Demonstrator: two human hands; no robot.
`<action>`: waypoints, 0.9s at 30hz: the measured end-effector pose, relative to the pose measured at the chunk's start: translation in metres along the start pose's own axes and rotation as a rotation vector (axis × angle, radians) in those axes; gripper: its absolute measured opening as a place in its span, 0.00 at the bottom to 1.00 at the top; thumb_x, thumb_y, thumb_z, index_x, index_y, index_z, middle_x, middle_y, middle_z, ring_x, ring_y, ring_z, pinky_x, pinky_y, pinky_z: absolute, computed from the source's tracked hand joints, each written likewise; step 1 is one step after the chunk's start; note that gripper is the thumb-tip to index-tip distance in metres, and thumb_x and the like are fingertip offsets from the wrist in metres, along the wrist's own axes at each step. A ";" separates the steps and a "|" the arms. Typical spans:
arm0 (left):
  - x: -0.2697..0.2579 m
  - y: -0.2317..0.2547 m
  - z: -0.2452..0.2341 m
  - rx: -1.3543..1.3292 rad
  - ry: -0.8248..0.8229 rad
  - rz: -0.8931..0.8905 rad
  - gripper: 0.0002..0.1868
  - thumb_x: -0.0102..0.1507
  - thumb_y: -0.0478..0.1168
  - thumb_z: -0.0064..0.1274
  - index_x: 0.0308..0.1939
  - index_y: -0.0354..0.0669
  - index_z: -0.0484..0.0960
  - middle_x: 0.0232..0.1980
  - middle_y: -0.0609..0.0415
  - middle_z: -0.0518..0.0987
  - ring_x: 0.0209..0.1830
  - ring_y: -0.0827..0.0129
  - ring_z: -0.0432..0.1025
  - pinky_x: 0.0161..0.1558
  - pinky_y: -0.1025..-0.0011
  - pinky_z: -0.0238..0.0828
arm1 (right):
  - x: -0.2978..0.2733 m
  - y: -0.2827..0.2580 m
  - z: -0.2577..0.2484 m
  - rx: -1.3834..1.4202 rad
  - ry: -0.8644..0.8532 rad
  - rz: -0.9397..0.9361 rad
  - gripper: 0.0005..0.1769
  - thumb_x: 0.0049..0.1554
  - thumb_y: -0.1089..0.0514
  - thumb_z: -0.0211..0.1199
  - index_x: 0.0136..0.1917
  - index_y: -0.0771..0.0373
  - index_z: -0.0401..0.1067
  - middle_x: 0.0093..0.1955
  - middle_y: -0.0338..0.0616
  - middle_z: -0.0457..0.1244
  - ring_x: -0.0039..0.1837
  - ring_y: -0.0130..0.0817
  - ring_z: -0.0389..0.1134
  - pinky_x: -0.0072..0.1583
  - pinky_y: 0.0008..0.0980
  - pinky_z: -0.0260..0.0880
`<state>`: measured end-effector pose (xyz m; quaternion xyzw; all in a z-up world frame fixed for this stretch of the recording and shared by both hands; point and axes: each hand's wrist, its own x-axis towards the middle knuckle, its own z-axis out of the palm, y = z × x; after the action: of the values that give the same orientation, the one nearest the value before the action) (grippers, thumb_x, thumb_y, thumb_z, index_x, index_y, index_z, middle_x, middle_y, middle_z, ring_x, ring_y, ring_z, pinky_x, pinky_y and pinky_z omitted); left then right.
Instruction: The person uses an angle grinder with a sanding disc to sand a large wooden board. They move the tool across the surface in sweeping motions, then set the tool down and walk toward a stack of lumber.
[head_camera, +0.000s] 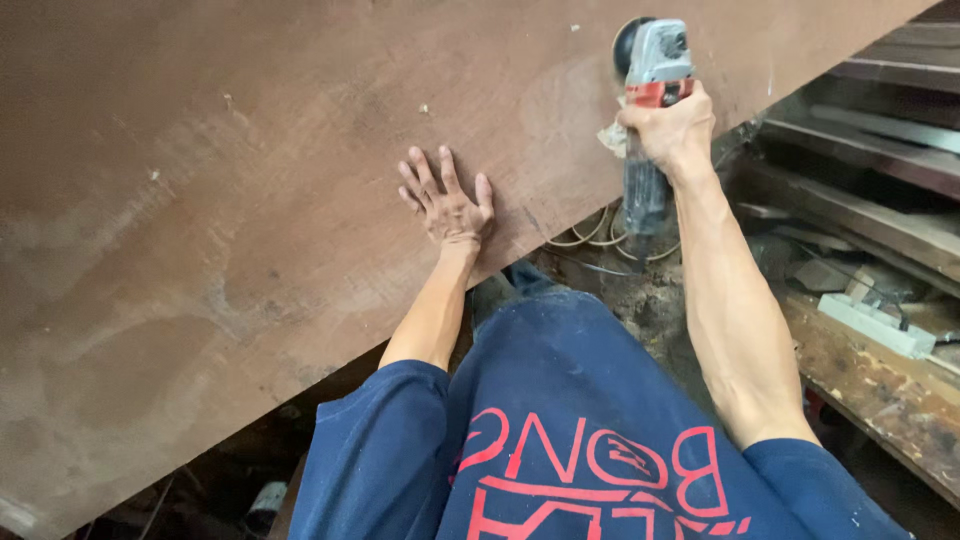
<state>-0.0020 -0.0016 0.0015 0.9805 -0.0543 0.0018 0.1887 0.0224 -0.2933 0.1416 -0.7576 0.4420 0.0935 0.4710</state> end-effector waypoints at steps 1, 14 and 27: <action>0.003 0.001 0.000 -0.006 0.005 0.001 0.42 0.63 0.59 0.55 0.78 0.51 0.60 0.84 0.41 0.44 0.85 0.40 0.35 0.79 0.38 0.31 | 0.002 -0.004 0.001 -0.066 0.044 -0.092 0.30 0.44 0.57 0.76 0.56 0.70 0.72 0.50 0.49 0.71 0.49 0.34 0.75 0.54 0.37 0.77; 0.005 -0.002 0.001 -0.042 -0.009 -0.016 0.42 0.62 0.61 0.55 0.77 0.51 0.63 0.84 0.41 0.46 0.85 0.39 0.36 0.78 0.37 0.31 | 0.019 -0.073 0.077 -0.333 -0.021 -0.166 0.43 0.38 0.43 0.76 0.60 0.66 0.67 0.55 0.56 0.68 0.59 0.49 0.71 0.62 0.41 0.70; 0.006 0.001 -0.003 0.024 -0.083 -0.005 0.41 0.65 0.61 0.53 0.78 0.51 0.61 0.85 0.42 0.44 0.85 0.40 0.36 0.79 0.36 0.31 | -0.049 0.007 0.034 -0.015 0.178 0.085 0.39 0.38 0.46 0.77 0.56 0.67 0.66 0.52 0.51 0.70 0.55 0.41 0.72 0.60 0.36 0.71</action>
<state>0.0041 -0.0018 0.0046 0.9821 -0.0595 -0.0389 0.1745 -0.0024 -0.2391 0.1465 -0.7472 0.5129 0.0491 0.4198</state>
